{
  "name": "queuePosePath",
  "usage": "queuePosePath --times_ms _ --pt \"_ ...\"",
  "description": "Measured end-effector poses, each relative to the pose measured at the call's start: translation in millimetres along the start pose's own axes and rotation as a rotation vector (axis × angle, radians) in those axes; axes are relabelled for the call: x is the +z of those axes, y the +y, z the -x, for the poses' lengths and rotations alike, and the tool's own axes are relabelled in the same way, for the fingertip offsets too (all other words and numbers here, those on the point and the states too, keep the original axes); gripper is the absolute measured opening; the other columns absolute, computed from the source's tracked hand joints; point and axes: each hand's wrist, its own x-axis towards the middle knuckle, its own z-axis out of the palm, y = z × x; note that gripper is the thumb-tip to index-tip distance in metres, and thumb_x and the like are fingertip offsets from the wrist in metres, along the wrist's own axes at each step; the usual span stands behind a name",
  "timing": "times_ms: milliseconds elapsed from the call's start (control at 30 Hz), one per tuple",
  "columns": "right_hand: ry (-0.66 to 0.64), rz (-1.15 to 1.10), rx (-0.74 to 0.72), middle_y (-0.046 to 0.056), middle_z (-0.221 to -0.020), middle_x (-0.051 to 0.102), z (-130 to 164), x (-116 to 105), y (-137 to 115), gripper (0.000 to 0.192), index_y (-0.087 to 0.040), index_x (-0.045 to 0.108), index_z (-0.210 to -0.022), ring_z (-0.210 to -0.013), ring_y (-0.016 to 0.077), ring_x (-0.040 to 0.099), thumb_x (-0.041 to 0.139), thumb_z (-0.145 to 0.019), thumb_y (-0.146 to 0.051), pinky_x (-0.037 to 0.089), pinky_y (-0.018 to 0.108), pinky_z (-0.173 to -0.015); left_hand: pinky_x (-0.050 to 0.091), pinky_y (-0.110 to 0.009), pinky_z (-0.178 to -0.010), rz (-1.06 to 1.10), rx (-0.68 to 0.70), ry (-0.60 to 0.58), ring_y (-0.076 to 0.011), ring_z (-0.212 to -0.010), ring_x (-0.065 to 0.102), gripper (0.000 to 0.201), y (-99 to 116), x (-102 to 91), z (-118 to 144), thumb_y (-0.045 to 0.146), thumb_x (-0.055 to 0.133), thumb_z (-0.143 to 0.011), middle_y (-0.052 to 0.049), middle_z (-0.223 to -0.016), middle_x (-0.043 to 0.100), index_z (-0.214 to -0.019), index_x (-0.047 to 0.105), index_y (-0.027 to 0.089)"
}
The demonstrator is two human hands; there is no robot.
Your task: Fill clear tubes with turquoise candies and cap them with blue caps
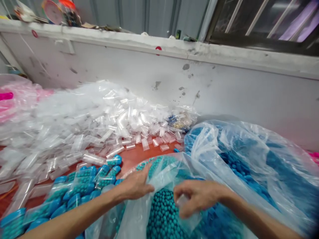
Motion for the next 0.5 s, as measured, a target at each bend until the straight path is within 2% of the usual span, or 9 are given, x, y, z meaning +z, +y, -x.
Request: queuePosePath --times_ms 33,100,167,200,300,367,433,500 --pt "0.032 0.024 0.02 -0.003 -0.062 0.055 -2.5 13.2 3.4 0.034 -0.018 0.061 -0.091 -0.051 0.0096 0.049 0.065 -0.066 -0.041 0.036 0.018 -0.044 0.043 -0.031 -0.073 0.006 -0.029 -0.006 -0.024 -0.082 0.059 0.068 -3.4 5.2 0.1 0.024 0.055 -0.062 -0.005 -0.088 0.064 -0.128 0.039 0.02" --pt "0.264 0.074 -0.057 0.001 -0.076 0.061 -12.9 31.2 6.4 0.029 -0.021 0.061 -0.095 -0.065 0.0137 0.055 0.06 -0.07 -0.035 0.041 0.02 -0.054 0.043 -0.028 -0.066 0.072 -0.069 0.007 -0.0208 -0.072 0.058 0.059 -10.2 9.9 -3.0 0.016 0.05 -0.059 -0.001 -0.072 0.062 -0.118 0.048 0.019" --pt "0.422 0.052 -0.165 0.003 -0.087 0.062 -24.5 31.3 5.3 0.029 -0.023 0.059 -0.1 -0.073 0.0153 0.057 0.057 -0.072 -0.031 0.044 0.021 -0.059 0.042 -0.025 -0.055 0.179 -0.112 0.022 -0.0168 -0.058 0.055 0.056 -16.9 6.9 -8.7 0.015 0.047 -0.058 0.003 -0.061 0.056 -0.114 0.05 0.019" --pt "0.451 0.007 -0.192 0.004 -0.087 0.062 -30.3 23.5 4.2 0.029 -0.022 0.058 -0.102 -0.069 0.0147 0.058 0.054 -0.074 -0.031 0.044 0.021 -0.056 0.04 -0.023 -0.049 0.233 -0.143 0.016 -0.015 -0.051 0.052 0.054 -20.7 3.1 -12.6 0.017 0.047 -0.06 0.004 -0.058 0.053 -0.114 0.048 0.019" --pt "0.509 -0.141 -0.195 0.002 -0.074 0.059 -52.9 -25.1 6.6 0.024 -0.018 0.059 -0.093 -0.049 0.0097 0.053 0.043 -0.08 -0.03 0.039 0.017 -0.038 0.036 -0.021 -0.038 0.356 -0.309 0.055 -0.0111 -0.039 0.046 0.054 -36.4 -13.0 -31.9 0.028 0.05 -0.066 0.005 -0.058 0.05 -0.118 0.041 0.017" --pt "0.65 -0.105 -0.189 0.001 -0.07 0.056 -76.3 -66.4 17.4 0.018 -0.016 0.058 -0.086 -0.049 0.0092 0.052 0.047 -0.077 -0.027 0.038 0.016 -0.036 0.038 -0.023 -0.039 0.462 -0.459 0.152 -0.0121 -0.039 0.048 0.058 -50.2 -23.8 -52.3 0.035 0.053 -0.069 0.003 -0.059 0.05 -0.12 0.037 0.015" --pt "0.692 -0.093 -0.025 0.002 -0.07 0.055 -105.0 -103.2 35.7 0.02 -0.015 0.056 -0.09 -0.046 0.0098 0.051 0.054 -0.073 -0.026 0.04 0.019 -0.036 0.042 -0.027 -0.042 0.583 -0.585 0.234 -0.0153 -0.04 0.051 0.062 -63.8 -32.6 -76.7 0.04 0.053 -0.072 0.001 -0.059 0.051 -0.123 0.031 0.012" --pt "0.742 -0.169 0.155 0.005 -0.079 0.056 -134.9 -130.2 57.3 0.035 -0.016 0.053 -0.099 -0.047 0.0119 0.052 0.062 -0.069 -0.031 0.044 0.026 -0.04 0.044 -0.03 -0.044 0.667 -0.636 0.274 -0.0186 -0.044 0.054 0.061 -74.2 -38.6 -101.9 0.044 0.046 -0.077 -0.003 -0.063 0.053 -0.124 0.027 0.01"
